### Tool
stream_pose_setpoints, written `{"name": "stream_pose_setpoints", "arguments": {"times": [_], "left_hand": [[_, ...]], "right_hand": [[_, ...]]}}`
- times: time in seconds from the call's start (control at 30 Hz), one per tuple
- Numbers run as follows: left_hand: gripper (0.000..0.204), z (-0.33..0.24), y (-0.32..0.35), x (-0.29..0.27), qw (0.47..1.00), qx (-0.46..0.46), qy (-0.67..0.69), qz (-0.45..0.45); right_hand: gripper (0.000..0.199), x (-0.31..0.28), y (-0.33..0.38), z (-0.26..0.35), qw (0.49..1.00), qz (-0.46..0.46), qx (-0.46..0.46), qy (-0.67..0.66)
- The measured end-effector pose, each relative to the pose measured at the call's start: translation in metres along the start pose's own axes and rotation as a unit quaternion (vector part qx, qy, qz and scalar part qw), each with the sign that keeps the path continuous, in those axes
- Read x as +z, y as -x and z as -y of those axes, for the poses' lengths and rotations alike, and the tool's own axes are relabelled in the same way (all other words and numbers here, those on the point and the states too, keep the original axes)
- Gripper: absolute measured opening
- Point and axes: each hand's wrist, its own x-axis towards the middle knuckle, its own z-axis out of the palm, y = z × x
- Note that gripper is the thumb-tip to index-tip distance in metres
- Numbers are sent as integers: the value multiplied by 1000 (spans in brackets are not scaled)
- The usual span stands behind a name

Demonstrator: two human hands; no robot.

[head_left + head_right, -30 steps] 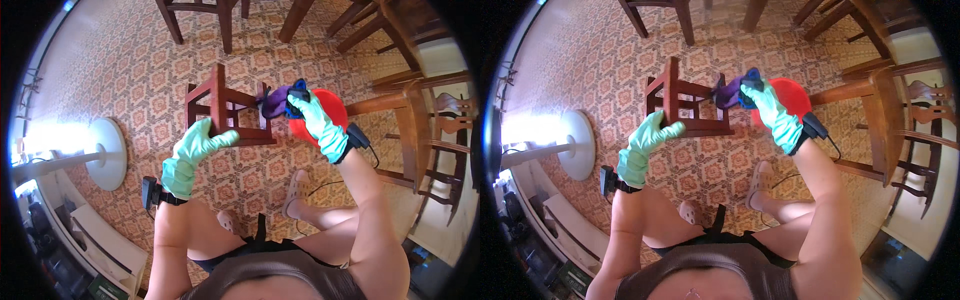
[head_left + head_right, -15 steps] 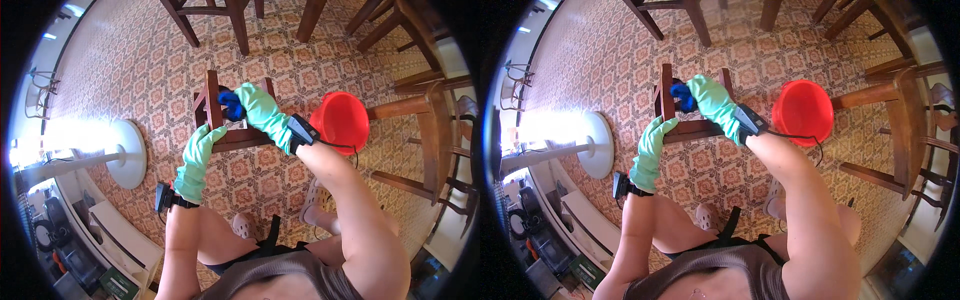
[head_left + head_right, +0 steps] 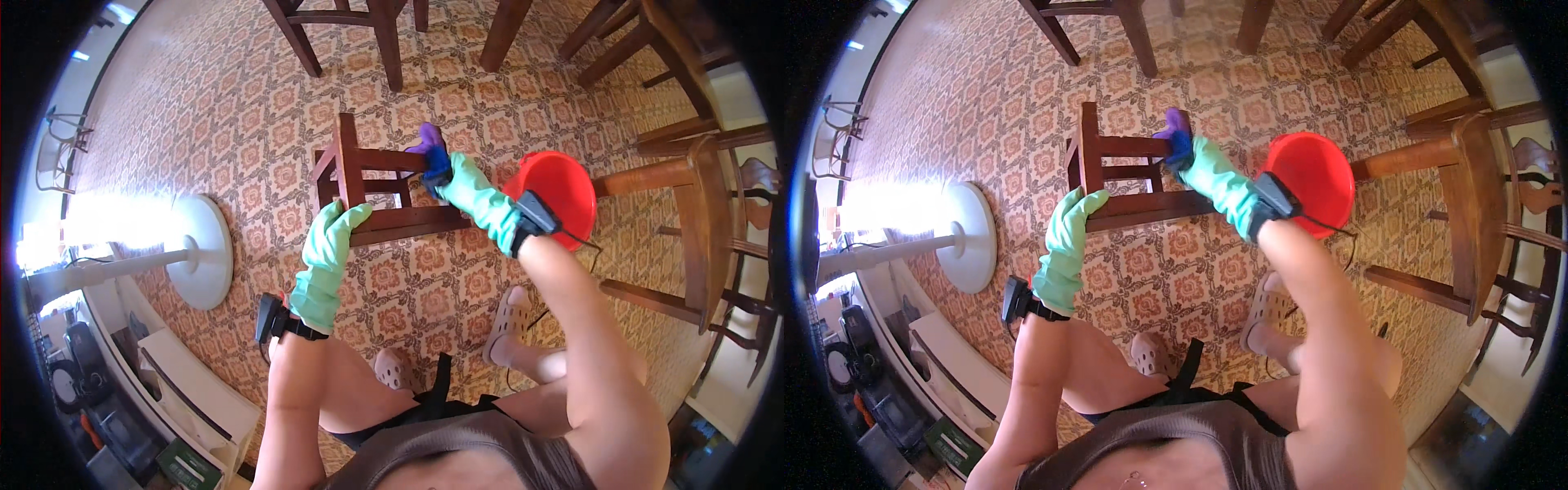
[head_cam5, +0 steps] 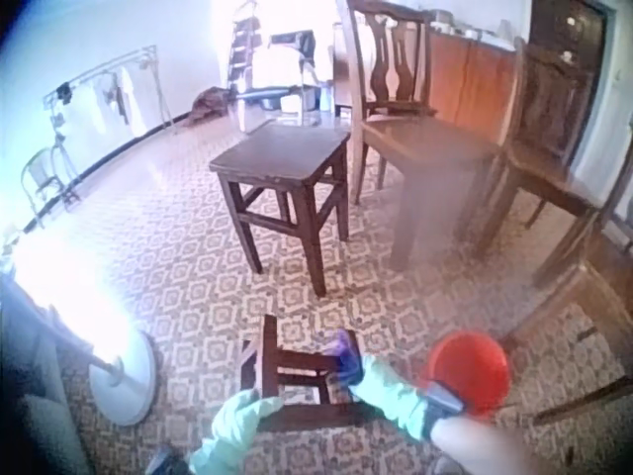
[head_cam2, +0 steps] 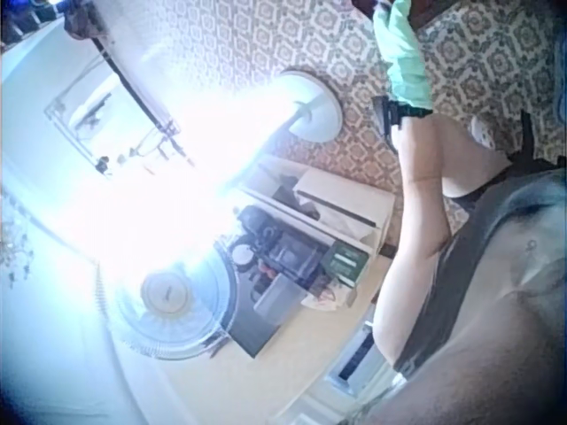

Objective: The person wipes a stool with a cloth, carries a bucket to a kitchen sink where they rinse the cloth and bucket under a faucet, and then carries the bucket back into the room to wipe the stool again.

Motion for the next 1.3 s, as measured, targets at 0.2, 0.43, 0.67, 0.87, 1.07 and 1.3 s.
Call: {"name": "stream_pose_setpoints", "arguments": {"times": [0.2,0.43,0.67,0.87,1.07,1.3], "left_hand": [[32,2,0,2,999,23,15,31],[27,35,0,-7,985,138,-99,33],[35,-15,16,-3,997,30,-19,63],[33,5,14,-2,992,109,-45,51],[22,31,7,-44,955,-1,294,28],[20,51,-20,-25,895,-82,423,113]], "right_hand": [[19,-36,13,9,984,178,-9,-26],[57,-38,22,124,966,8,-228,-120],[39,16,-78,128,982,-111,-138,59],[35,-14,-130,-2,971,-113,39,-208],[33,-95,-25,-23,707,-59,144,-690],[44,-43,25,-3,628,128,214,-738]]}}
